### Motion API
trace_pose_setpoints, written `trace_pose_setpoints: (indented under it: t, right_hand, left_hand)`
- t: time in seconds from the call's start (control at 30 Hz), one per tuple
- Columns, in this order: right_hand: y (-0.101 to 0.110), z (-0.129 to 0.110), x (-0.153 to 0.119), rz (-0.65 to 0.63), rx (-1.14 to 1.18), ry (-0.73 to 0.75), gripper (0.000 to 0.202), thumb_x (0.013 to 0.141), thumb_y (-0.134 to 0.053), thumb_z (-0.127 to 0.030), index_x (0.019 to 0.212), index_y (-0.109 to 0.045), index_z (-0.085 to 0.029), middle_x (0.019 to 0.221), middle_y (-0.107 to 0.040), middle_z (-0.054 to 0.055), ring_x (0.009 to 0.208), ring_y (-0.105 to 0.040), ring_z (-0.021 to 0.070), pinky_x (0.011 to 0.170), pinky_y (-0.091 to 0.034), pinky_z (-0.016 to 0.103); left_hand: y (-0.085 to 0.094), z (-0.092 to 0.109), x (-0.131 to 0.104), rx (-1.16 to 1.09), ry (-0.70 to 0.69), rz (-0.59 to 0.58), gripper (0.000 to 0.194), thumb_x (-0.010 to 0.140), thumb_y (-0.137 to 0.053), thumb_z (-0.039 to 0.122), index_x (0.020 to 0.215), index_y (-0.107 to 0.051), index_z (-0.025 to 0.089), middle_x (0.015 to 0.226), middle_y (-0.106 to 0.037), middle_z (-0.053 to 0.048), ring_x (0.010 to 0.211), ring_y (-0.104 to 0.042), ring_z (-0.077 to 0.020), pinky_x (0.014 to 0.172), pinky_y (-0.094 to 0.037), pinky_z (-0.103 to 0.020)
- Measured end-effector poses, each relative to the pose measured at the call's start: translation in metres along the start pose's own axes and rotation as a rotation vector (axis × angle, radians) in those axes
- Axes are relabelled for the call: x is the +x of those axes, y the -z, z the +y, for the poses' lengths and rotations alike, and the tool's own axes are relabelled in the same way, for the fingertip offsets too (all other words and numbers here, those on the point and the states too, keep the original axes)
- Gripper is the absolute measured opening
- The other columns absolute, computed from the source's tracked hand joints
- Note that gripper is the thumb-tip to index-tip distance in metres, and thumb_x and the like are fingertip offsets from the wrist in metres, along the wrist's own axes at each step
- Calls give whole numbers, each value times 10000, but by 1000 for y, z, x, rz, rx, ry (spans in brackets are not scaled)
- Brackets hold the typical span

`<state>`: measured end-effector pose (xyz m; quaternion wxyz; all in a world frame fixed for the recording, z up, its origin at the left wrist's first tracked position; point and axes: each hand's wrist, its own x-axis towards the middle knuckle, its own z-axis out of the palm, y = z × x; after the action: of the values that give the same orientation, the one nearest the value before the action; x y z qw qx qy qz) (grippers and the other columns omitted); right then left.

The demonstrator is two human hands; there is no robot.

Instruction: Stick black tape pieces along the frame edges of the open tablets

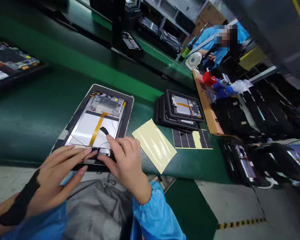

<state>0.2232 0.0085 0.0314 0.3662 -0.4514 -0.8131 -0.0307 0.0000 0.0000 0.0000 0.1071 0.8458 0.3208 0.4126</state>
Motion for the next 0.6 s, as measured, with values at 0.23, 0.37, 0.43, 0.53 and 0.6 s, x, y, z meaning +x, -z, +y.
trace_pose_setpoints:
  t: [0.23,0.37,0.43,0.53,0.6]
  right_hand:
    - [18,-33,-24,181,955,-798,251,1054,-702,-384,1282,-710,-279,698,-565,-51,581,-482,108,573,-430,226]
    - [24,-46,-26,50,1580,-1180,304,998,-750,-468,1164,-743,-215,529,-432,-106,428,-244,55,425,-257,173]
    - [22,-48,-24,11,1705,-1243,328,977,-768,-473,1156,-744,-199,506,-436,-113,407,-199,46,396,-238,162]
    - [18,-45,-21,0,1716,-1315,374,935,-806,-485,1144,-725,-185,490,-457,-121,391,-188,39,376,-226,155]
    - [16,-41,-18,-33,1653,-1341,425,911,-814,-522,1131,-703,-176,477,-468,-126,374,-198,38,368,-231,161]
  left_hand:
    - [0,9,16,-133,184,-77,506,1086,-496,111,1583,-436,180,1332,-636,-92,1293,-577,-209,1171,-421,-299]
    - [-5,8,20,-72,171,-81,483,1099,-491,123,1573,-445,202,1245,-672,-71,1182,-622,-210,1083,-466,-308]
    - [-9,5,19,-19,162,-59,448,1096,-519,130,1536,-483,200,1183,-685,-69,1105,-639,-214,1026,-487,-316]
    - [-15,0,17,-3,153,-22,430,1086,-565,148,1511,-514,187,1128,-696,-67,1053,-651,-214,985,-501,-320]
    - [-16,-3,16,-22,147,-13,439,1079,-587,155,1512,-522,189,1103,-704,-59,1034,-652,-210,972,-502,-322]
